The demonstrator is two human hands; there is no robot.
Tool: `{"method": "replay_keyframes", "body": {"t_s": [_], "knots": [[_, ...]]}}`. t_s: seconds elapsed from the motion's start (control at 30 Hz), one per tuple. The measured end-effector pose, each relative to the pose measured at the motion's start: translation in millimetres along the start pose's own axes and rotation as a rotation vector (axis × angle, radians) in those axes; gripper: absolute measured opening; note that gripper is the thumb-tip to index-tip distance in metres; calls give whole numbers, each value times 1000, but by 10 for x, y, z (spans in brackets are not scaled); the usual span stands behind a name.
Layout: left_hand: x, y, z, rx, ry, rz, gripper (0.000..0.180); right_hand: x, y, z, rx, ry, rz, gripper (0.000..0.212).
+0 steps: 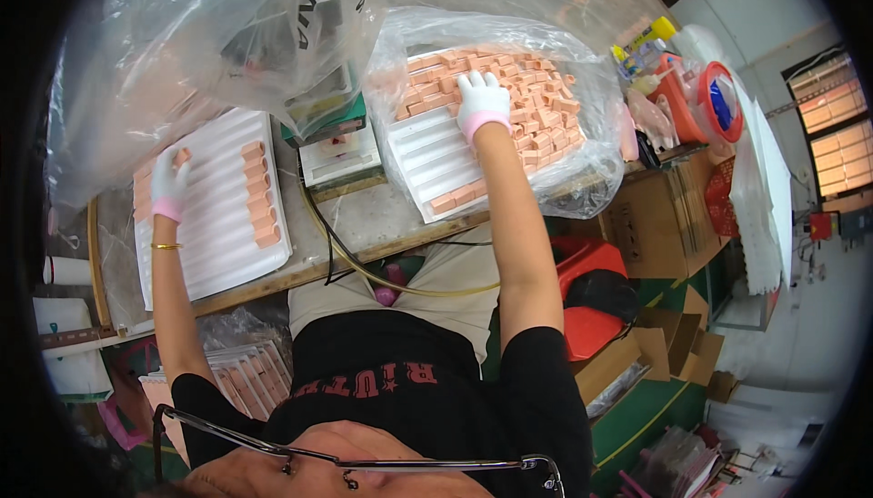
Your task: Organizing small pink industrial or product components into slotted white trays.
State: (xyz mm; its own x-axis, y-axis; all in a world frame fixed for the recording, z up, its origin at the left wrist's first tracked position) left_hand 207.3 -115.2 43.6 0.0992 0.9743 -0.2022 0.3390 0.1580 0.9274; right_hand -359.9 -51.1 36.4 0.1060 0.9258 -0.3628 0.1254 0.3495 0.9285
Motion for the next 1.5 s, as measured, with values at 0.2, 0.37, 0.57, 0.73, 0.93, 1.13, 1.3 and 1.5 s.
{"method": "replay_keyframes", "body": {"t_s": [0.2,0.37,0.57,0.73,0.93,1.13,1.3,1.5], "knots": [[567,-63,-1239,787,-165,135,43,28,106,136,-15,23,114,33],[745,-197,-1949,888,-310,300,38,401,693,902,-1055,53,343,35],[683,-285,-2265,988,-303,547,32,666,832,1289,-983,445,135,33],[723,-360,-2210,1186,-79,783,38,720,920,1388,-833,649,19,42],[854,-489,-2172,1616,130,731,52,884,511,1519,-1557,50,469,37],[780,-212,-2055,1268,59,638,48,765,567,1486,-1319,21,152,26],[520,224,-767,407,-35,48,37,472,450,1337,-833,60,-120,22],[500,585,662,-323,542,147,54,296,380,1630,-996,-40,45,33]]}}
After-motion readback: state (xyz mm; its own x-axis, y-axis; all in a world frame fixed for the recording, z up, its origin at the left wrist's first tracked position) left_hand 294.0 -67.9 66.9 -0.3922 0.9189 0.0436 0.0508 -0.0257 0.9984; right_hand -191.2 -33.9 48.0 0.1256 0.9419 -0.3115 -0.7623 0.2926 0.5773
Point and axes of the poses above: each hand's wrist, its own x-axis away from the middle knuckle, its own y-axis out of the back of the hand, z = x × y, the point moved 1 cm from there along -x, towards the middle knuckle, and after that the axes turned 5 degrees about -y, right-handed, at the moved point
